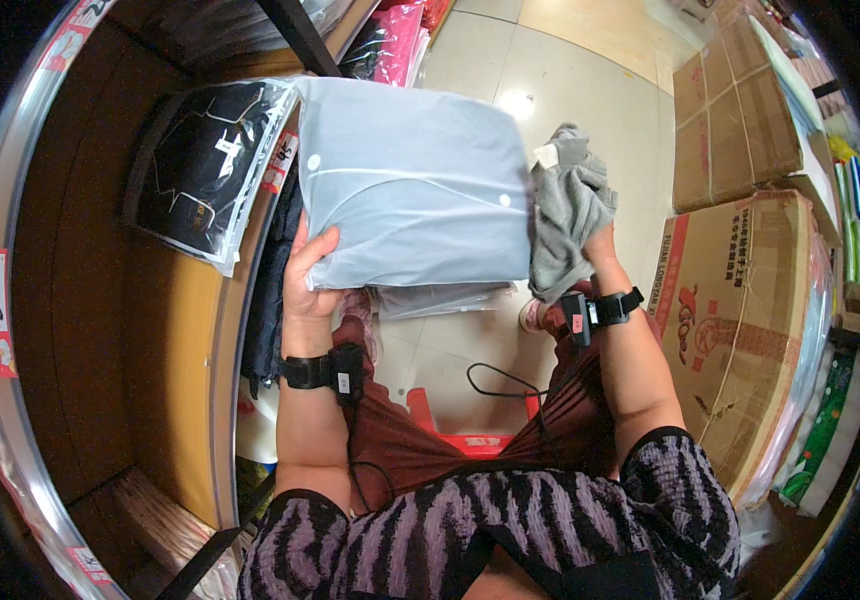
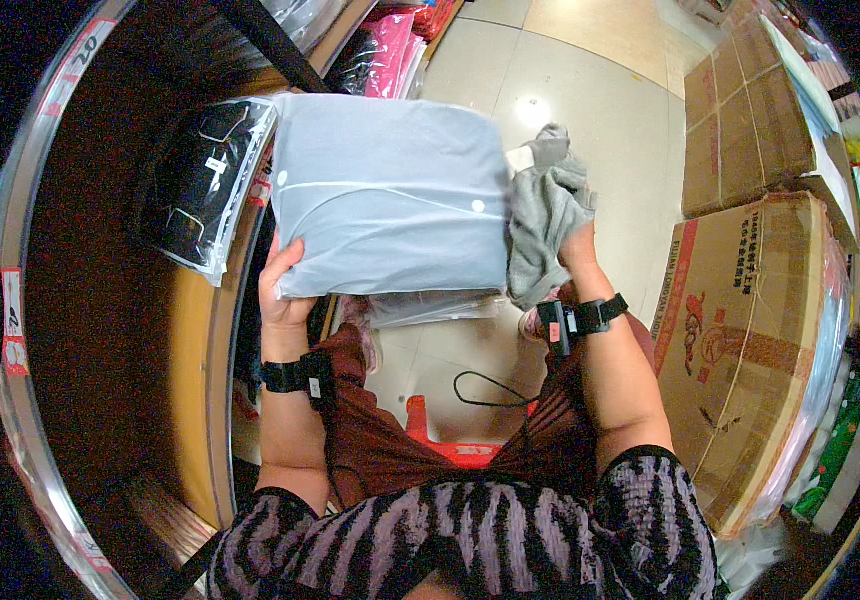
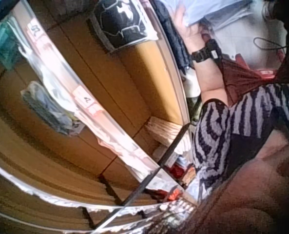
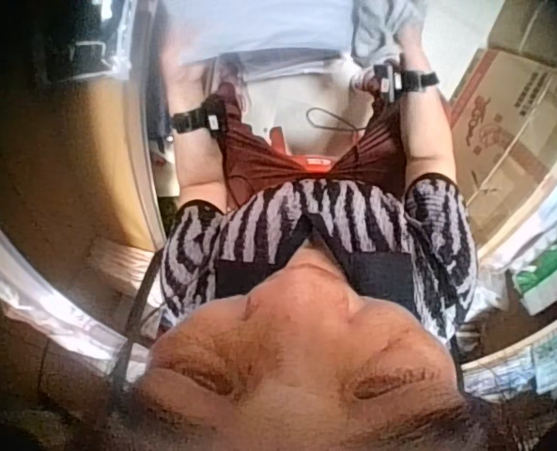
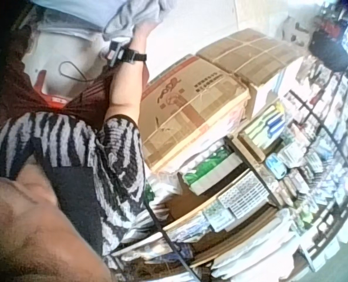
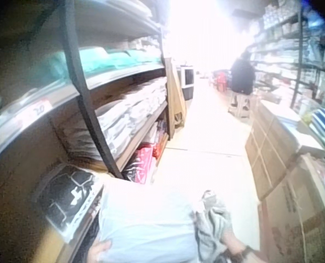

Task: The person picks up packaged shirts from a shelf, wipes the shelf space with a cloth, and then places the shirts back onto the shelf.

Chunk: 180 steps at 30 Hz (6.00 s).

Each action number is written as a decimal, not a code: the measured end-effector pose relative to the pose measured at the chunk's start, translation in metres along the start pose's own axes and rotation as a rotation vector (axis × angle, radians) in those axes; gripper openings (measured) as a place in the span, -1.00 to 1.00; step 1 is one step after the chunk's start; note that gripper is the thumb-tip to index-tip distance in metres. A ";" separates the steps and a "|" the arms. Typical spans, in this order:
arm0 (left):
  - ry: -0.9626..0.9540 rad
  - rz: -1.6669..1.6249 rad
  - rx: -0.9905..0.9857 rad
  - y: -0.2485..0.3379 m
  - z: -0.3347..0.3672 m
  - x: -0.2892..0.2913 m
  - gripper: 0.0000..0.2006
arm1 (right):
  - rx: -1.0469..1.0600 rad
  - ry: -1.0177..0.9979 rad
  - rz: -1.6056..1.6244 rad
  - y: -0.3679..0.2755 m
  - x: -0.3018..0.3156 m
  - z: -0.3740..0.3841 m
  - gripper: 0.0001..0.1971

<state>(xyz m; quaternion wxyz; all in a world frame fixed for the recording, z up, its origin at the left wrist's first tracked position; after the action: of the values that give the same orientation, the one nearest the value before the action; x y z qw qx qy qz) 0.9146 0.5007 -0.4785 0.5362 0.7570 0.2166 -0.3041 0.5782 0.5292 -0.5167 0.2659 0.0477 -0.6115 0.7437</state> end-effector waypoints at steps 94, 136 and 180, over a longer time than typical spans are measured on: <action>-0.118 0.929 -0.215 -0.061 0.016 -0.035 -0.40 | -0.774 -0.388 0.954 -0.036 -0.120 -0.044 -0.64; -0.132 0.690 -0.164 -0.064 0.016 -0.032 -0.66 | -0.761 -0.501 1.332 -0.068 -0.127 -0.045 -0.73; -0.343 0.946 0.084 0.035 -0.029 -0.097 -0.83 | -0.231 -0.710 0.433 -0.177 -0.027 -0.009 -0.69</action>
<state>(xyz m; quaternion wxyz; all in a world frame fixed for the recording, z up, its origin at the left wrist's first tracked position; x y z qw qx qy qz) 0.8738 0.5165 -0.3808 0.6121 0.7325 -0.2538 -0.1562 0.6842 0.5476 -0.3733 -0.1197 0.1413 -0.7402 0.6463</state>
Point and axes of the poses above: each hand's wrist, its own z-axis towards the middle knuckle, its own x-axis out of the back of the hand, y = z × x, the point moved 9 cm from there along z, towards the middle knuckle, and after that the axes turned 4 degrees about -x, right-handed, at the moved point
